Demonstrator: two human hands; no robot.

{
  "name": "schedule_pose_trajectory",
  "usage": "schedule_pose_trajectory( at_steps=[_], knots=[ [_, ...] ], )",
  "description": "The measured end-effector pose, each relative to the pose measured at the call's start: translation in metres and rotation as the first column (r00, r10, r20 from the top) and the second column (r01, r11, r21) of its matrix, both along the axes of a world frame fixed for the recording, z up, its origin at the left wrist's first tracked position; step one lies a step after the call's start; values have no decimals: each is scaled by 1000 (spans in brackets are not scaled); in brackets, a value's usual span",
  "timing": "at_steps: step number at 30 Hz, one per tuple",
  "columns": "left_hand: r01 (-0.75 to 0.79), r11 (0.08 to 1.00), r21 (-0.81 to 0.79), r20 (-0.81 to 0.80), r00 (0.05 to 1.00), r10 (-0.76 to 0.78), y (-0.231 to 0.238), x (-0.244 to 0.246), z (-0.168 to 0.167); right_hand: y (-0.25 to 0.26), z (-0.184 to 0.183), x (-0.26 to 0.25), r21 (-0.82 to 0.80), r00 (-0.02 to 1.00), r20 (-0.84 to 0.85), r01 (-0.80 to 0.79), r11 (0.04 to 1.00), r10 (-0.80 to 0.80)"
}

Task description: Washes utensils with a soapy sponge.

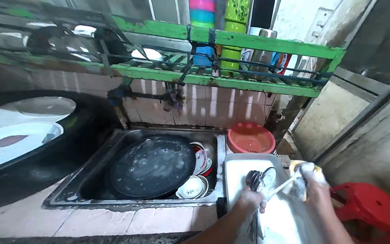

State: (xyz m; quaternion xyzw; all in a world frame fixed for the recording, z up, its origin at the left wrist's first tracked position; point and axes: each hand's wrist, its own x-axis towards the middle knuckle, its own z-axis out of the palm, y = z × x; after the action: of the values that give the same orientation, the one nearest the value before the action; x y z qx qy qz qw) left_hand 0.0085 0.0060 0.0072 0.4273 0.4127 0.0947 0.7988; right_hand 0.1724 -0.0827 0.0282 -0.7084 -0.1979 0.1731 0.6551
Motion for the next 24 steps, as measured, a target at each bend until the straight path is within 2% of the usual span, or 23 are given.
schedule_pose_trajectory(
  at_steps=[3, 5, 7, 8, 10, 12, 14, 16, 19, 20, 21, 22, 23, 24],
  knots=[
    [-38, 999, 17, -42, 998, 38, 2, 2, -3, 9, -26, -44, -226, 993, -33, -120, 967, 115],
    [-85, 996, -4, 34, 996, 85, 5, -1, -6, 11, -29, -50, -275, 987, -19, -161, 948, 162],
    [-144, 988, -50, 148, 978, 150, 9, -2, -14, 7, -10, -36, -397, 978, -8, -196, 897, 210],
    [-165, 985, -57, 182, 968, 173, 11, -2, -14, 4, 2, -27, -504, 964, -18, -239, 830, 266],
    [-187, 982, -19, 197, 962, 187, 12, -3, -16, 1, 20, -19, -712, 901, -107, -364, 600, 420],
    [-136, 990, 27, 173, 976, 129, 7, -6, -13, 1, 24, -30, -788, 790, -200, -481, 384, 580],
    [-49, 997, 53, 130, 991, 42, 3, -7, -7, 0, 16, -44, -769, 659, -251, -581, 268, 709],
    [-12, 999, 53, 121, 993, 5, 4, -6, -9, -5, 3, -51, -750, 562, -298, -638, 175, 771],
    [-102, 994, -46, 171, 979, 109, 12, 1, -14, -26, -11, -44, -703, 419, -329, -707, 77, 846],
    [-151, 986, -76, 166, 973, 162, 16, 2, -14, -31, -12, -36, -712, 429, -323, -698, 82, 844],
    [-192, 977, -91, 151, 967, 204, 19, 3, -14, -35, -10, -28, -740, 502, -286, -657, 145, 816],
    [-211, 973, -95, 138, 965, 223, 20, 2, -16, -37, -3, -22, -760, 619, -223, -594, 263, 753],
    [-200, 976, -88, 112, 971, 210, 19, 2, -16, -36, 6, -18, -739, 741, -151, -524, 423, 655],
    [-165, 984, -71, 70, 983, 170, 17, 3, -15, -32, 14, -16, -652, 832, -80, -460, 603, 548]
  ],
)
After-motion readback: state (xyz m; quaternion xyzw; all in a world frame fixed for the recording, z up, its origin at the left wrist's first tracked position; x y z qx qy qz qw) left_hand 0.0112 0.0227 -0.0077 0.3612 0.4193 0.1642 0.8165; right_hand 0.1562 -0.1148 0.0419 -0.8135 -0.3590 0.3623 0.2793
